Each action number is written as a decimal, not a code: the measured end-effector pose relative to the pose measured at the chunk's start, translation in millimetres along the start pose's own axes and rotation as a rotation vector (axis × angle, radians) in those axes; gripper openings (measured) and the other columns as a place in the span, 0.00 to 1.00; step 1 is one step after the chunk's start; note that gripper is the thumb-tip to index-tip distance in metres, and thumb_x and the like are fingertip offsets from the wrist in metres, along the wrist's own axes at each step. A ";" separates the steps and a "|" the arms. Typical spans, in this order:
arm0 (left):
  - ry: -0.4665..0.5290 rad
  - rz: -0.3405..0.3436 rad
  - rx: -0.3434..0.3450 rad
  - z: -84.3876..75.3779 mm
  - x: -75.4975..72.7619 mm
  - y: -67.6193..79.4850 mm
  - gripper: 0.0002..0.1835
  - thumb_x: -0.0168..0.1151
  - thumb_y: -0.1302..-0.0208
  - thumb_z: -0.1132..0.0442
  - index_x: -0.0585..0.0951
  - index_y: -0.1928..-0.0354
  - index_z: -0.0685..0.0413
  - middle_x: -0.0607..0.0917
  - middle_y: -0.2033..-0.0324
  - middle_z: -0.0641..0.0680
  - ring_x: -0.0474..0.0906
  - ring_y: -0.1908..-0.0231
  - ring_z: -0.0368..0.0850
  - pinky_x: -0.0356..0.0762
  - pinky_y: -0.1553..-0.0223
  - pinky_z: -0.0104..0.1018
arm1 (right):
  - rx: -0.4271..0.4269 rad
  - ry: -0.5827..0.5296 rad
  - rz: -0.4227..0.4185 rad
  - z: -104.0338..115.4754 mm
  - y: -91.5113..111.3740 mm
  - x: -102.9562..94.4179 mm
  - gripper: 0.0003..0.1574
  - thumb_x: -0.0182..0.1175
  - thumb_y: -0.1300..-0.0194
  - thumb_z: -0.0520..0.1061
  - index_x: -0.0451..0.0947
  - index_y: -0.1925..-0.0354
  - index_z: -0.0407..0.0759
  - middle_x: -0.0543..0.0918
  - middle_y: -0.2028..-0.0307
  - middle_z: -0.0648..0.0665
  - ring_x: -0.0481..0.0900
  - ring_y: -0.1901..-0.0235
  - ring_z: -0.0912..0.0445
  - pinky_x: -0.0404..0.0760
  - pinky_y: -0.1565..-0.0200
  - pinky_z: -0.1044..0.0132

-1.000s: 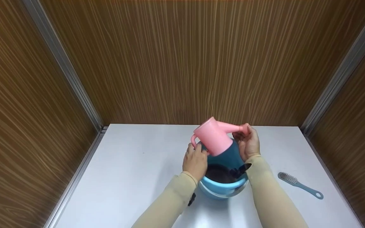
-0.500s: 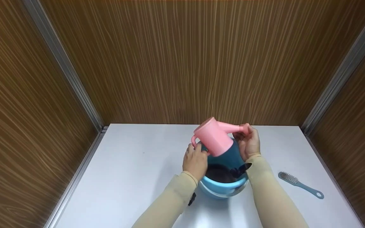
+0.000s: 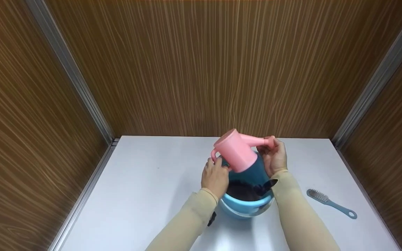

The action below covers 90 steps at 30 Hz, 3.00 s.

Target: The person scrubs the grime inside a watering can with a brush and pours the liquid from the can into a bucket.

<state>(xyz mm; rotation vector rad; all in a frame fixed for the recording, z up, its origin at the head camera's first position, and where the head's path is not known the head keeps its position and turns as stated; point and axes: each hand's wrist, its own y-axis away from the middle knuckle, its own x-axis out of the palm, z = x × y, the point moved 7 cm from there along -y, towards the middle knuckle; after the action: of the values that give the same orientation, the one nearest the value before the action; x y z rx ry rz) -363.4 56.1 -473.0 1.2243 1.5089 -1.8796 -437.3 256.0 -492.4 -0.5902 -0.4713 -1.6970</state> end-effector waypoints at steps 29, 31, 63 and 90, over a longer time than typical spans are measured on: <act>0.012 0.032 -0.024 0.2 1.0 -0.1 0.15 0.56 0.31 0.53 0.88 0.68 0.51 0.78 0.59 0.52 0.71 0.62 0.51 0.76 0.63 0.42 | -0.011 -0.006 0.015 1.3 1.9 0.6 0.24 0.39 0.27 0.53 0.77 0.63 0.41 0.81 0.67 0.46 0.75 0.63 0.52 0.71 0.49 0.60; 0.016 0.028 -0.025 -0.2 0.3 -1.0 0.15 0.56 0.31 0.53 0.88 0.68 0.51 0.78 0.59 0.52 0.72 0.62 0.51 0.76 0.63 0.42 | -0.006 -0.002 0.010 2.2 1.6 0.0 0.23 0.40 0.27 0.53 0.77 0.62 0.41 0.81 0.66 0.46 0.75 0.62 0.52 0.71 0.48 0.60; -0.004 0.104 -0.027 -12.9 7.2 -2.3 0.18 0.52 0.28 0.54 0.87 0.68 0.55 0.77 0.59 0.54 0.71 0.61 0.51 0.78 0.61 0.42 | -0.029 0.014 0.018 6.9 0.5 -7.4 0.23 0.37 0.27 0.51 0.77 0.61 0.41 0.84 0.67 0.47 0.76 0.63 0.52 0.72 0.49 0.60; -0.108 0.112 0.014 -12.4 7.7 5.6 0.20 0.51 0.28 0.48 0.88 0.68 0.50 0.79 0.58 0.53 0.72 0.65 0.51 0.77 0.65 0.41 | -0.016 -0.007 0.061 0.3 9.8 -5.6 0.25 0.42 0.25 0.57 0.74 0.46 0.42 0.80 0.66 0.46 0.73 0.63 0.53 0.71 0.54 0.61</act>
<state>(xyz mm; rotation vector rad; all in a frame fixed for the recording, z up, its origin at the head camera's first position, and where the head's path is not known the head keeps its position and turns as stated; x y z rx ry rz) -358.5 67.3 -482.7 1.1684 1.3454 -1.8543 -426.8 258.5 -495.7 -0.6162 -0.4410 -1.6428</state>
